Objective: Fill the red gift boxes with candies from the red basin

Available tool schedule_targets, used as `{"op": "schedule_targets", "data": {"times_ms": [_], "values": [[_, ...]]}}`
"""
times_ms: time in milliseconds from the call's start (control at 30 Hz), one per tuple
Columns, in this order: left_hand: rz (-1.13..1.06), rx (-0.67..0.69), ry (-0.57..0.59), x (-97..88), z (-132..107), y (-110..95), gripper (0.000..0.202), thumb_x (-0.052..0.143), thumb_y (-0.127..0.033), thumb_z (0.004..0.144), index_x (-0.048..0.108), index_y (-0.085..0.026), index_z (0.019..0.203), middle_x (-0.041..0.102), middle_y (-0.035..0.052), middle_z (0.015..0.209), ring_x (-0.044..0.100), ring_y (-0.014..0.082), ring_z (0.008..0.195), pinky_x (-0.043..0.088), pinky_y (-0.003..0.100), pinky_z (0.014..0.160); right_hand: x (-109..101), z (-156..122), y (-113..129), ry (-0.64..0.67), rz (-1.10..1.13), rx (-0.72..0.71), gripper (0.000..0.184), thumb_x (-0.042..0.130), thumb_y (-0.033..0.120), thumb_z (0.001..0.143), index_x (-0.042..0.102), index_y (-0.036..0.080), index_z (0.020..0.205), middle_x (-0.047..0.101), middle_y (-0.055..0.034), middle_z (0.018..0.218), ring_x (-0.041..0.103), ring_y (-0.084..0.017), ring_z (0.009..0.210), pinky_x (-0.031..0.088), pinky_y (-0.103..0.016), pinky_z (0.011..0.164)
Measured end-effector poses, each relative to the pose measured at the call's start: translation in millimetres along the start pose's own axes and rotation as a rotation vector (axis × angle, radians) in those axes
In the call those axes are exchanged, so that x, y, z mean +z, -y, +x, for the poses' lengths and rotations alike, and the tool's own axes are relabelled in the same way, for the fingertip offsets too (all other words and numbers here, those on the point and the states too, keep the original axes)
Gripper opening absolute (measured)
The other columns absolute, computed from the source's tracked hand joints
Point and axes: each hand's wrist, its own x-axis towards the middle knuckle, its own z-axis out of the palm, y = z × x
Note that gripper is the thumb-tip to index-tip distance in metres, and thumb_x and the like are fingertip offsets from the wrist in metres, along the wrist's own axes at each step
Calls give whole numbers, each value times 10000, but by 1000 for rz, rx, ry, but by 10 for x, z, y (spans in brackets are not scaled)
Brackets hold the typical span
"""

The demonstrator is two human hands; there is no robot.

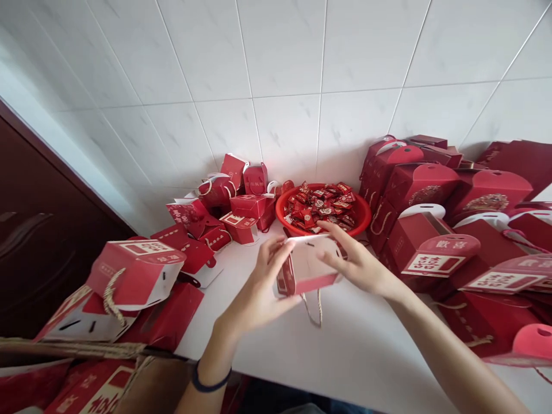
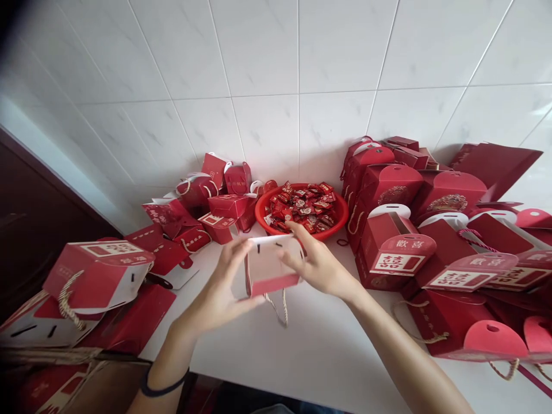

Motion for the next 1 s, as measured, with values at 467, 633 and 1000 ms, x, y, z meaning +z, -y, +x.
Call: {"op": "schedule_targets", "data": {"times_ms": [467, 633, 1000], "values": [[-152, -143, -38, 97, 120, 137, 312, 483, -314, 1021, 689, -252, 1248, 716, 66, 1242, 673, 223, 1159, 554, 337, 985, 198, 28, -281, 39, -137, -69, 116, 494, 181, 899, 605, 210, 909, 684, -71, 1076, 642, -172, 891, 523, -296, 763], [-147, -143, 25, 57, 188, 168, 286, 470, -178, 968, 754, -207, 962, 759, 48, 1018, 719, 176, 898, 546, 234, 693, 90, 42, -249, 231, -164, 73, 299, 585, 440, 933, 730, 195, 1026, 726, -90, 1067, 663, -196, 885, 510, -300, 752], [-106, -287, -56, 89, 226, 208, 220, 585, -205, 852, 772, -178, 964, 790, 68, 1024, 747, 221, 917, 570, 279, 726, 58, -49, -128, 246, -411, 263, 529, 501, 635, 944, 695, 238, 1235, 728, -107, 1166, 700, -268, 962, 498, -344, 809]]}}
